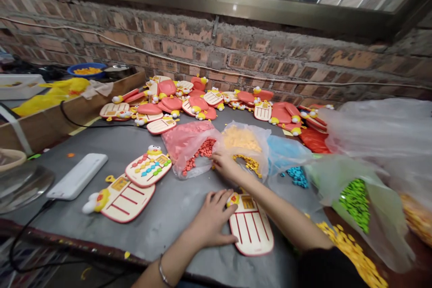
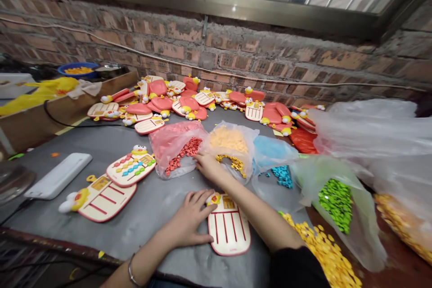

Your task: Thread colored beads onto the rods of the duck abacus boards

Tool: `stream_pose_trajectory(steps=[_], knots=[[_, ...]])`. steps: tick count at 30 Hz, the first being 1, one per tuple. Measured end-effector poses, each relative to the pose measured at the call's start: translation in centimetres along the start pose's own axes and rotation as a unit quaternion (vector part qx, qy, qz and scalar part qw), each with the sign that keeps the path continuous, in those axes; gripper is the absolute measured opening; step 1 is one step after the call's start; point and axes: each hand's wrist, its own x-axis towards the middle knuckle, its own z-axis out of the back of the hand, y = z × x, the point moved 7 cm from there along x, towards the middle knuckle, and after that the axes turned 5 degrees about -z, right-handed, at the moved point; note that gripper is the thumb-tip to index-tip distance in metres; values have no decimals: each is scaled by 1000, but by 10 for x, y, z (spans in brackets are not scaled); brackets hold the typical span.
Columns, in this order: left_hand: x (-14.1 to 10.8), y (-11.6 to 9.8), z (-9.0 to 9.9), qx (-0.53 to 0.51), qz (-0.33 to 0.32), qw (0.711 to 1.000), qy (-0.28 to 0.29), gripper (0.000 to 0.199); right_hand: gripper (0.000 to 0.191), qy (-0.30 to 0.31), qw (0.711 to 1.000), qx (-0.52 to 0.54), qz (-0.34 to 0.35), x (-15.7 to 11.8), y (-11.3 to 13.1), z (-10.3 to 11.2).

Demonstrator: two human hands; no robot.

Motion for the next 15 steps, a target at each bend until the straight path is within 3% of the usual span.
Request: stream_pose_trajectory(steps=[4, 7, 15], knots=[[0, 0, -1, 1, -6, 1000, 1, 74, 27, 53, 986, -158, -13, 43, 11, -29], [1, 0, -2, -4, -7, 1000, 5, 73, 30, 62, 976, -204, -50, 58, 10, -37], [2, 0, -2, -5, -3, 1000, 25, 74, 28, 66, 976, -200, -53, 50, -4, -37]])
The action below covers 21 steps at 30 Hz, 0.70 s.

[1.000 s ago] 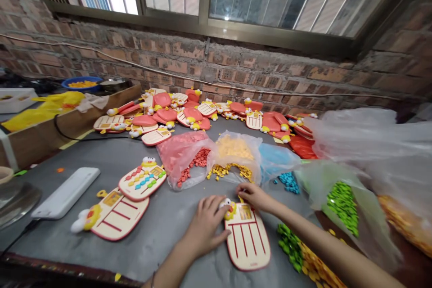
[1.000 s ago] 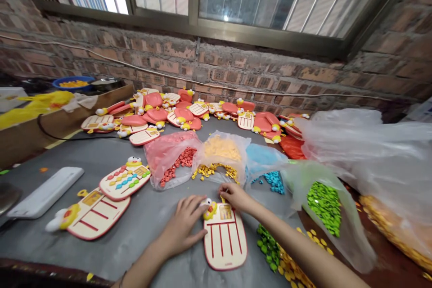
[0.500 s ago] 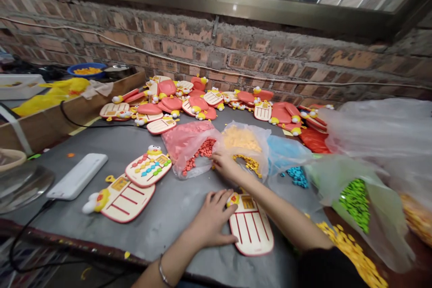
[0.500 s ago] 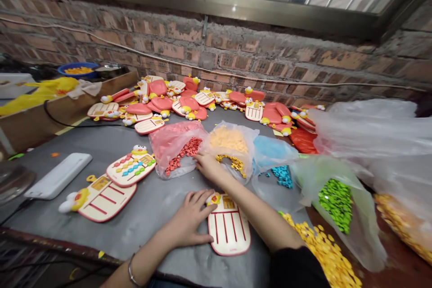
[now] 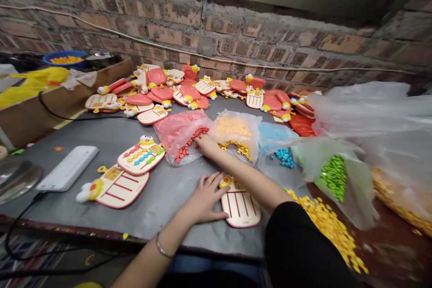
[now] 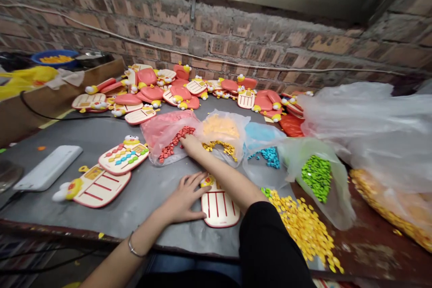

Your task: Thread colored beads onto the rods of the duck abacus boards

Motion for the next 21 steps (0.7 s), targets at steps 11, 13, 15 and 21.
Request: stream_pose_trajectory(steps=[11, 13, 15, 21], knots=[[0, 1, 0, -9, 2, 1000, 3, 72, 32, -1, 998, 6, -65, 9, -5, 2], [0, 1, 0, -10, 1, 1000, 4, 71, 31, 2, 997, 6, -73, 10, -5, 4], [-1, 1, 1, -10, 1, 1000, 6, 72, 30, 4, 997, 6, -76, 9, -4, 7], [-1, 0, 0, -9, -3, 1000, 5, 71, 27, 11, 998, 24, -52, 3, -2, 10]])
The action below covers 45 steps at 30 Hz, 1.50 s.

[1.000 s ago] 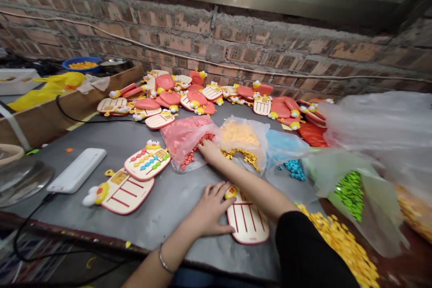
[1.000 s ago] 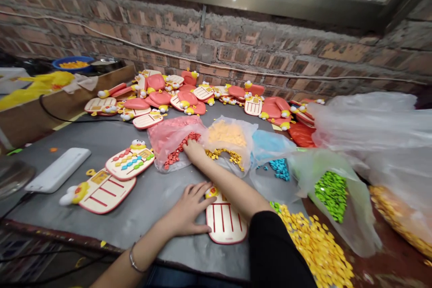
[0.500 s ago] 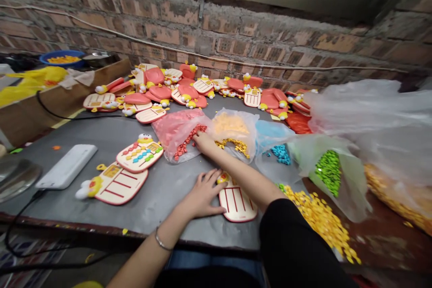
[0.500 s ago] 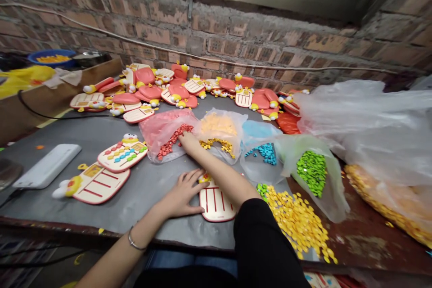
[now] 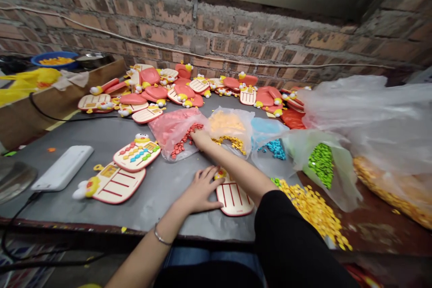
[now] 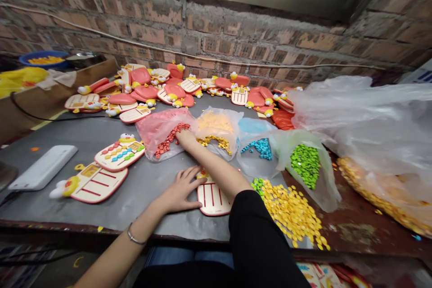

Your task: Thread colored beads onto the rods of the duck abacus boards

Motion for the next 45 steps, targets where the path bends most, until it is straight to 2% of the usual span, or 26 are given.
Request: stream_pose_trajectory(steps=[7, 12, 14, 16, 18, 20, 22, 25, 28, 31, 33, 38, 41, 45], knots=[[0, 2, -2, 9, 0, 1000, 11, 73, 21, 1, 994, 98, 57, -1, 1, 2], [0, 1, -2, 14, -1, 1000, 9, 72, 20, -48, 975, 197, 90, -12, -7, 17], [0, 1, -2, 18, 1, 1000, 12, 70, 18, -73, 949, 297, 82, -25, -19, 25], [0, 1, -3, 17, 6, 1000, 18, 69, 15, -80, 900, 424, 68, -44, -36, 29], [0, 2, -4, 13, 10, 1000, 24, 69, 14, -72, 858, 505, 52, -72, -54, 30], [0, 3, -5, 10, 9, 1000, 25, 70, 16, -72, 846, 527, 30, -108, -75, 30], [0, 3, -5, 11, 7, 1000, 20, 69, 18, -89, 855, 511, -4, -146, -99, 29], [-1, 1, -6, 20, 6, 1000, 16, 68, 17, -125, 885, 445, -58, -196, -129, 23], [-1, -2, -6, 33, 5, 999, 13, 73, 16, -146, 909, 381, -88, -223, -144, 14], [0, -4, -6, 43, 9, 999, 16, 80, 11, -166, 924, 334, -85, -230, -139, 8], [1, -5, -7, 50, 13, 998, 21, 85, 7, -172, 935, 305, -55, -231, -128, 6], [3, -7, -9, 65, 18, 997, 25, 95, 11, -204, 950, 236, 18, -240, -104, 1], [4, -6, -12, 74, 26, 996, 30, 98, 18, -225, 958, 176, 31, -247, -99, -2], [4, -5, -13, 72, 36, 996, 26, 102, 23, -208, 967, 145, 29, -249, -95, -6]])
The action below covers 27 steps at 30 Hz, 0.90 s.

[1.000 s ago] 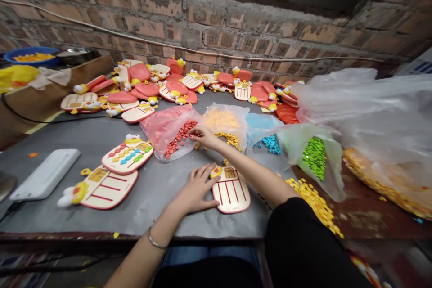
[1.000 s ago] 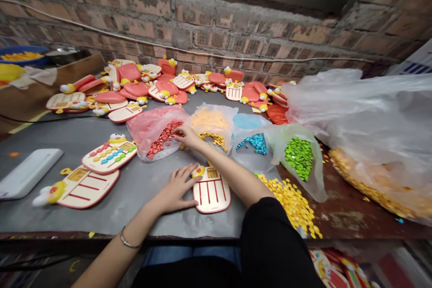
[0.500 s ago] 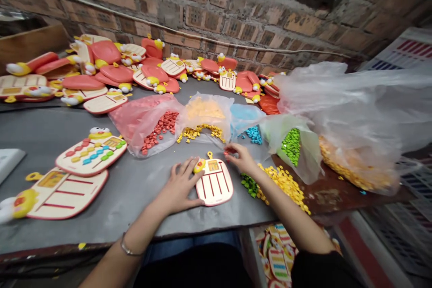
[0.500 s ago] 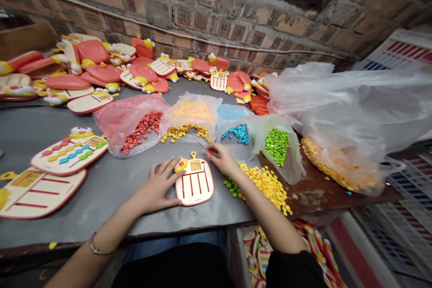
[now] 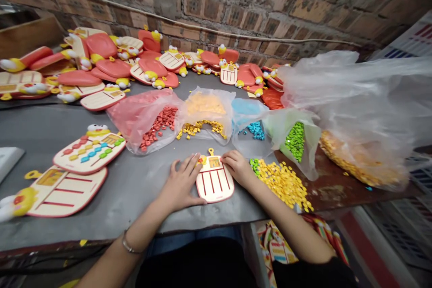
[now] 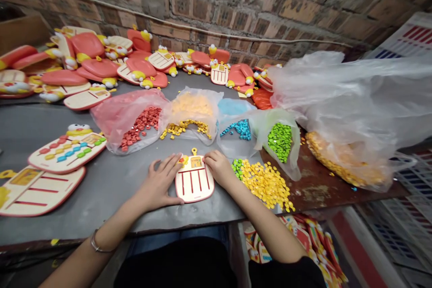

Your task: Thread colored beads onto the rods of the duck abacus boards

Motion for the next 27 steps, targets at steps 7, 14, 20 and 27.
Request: stream_pose_trajectory(steps=[7, 14, 20, 27], knots=[[0, 1, 3, -20, 4, 1000, -5, 110, 19, 58, 997, 59, 8, -9, 6, 8], [1, 2, 1, -47, 4, 999, 16, 110, 17, 57, 989, 137, 29, 4, 31, -18], [0, 3, 0, -42, -2, 999, 11, 113, 19, 110, 975, 189, 50, 7, 61, -31], [-1, 3, 0, -40, -8, 999, 3, 110, 11, 68, 971, 217, -75, -14, 22, 20]])
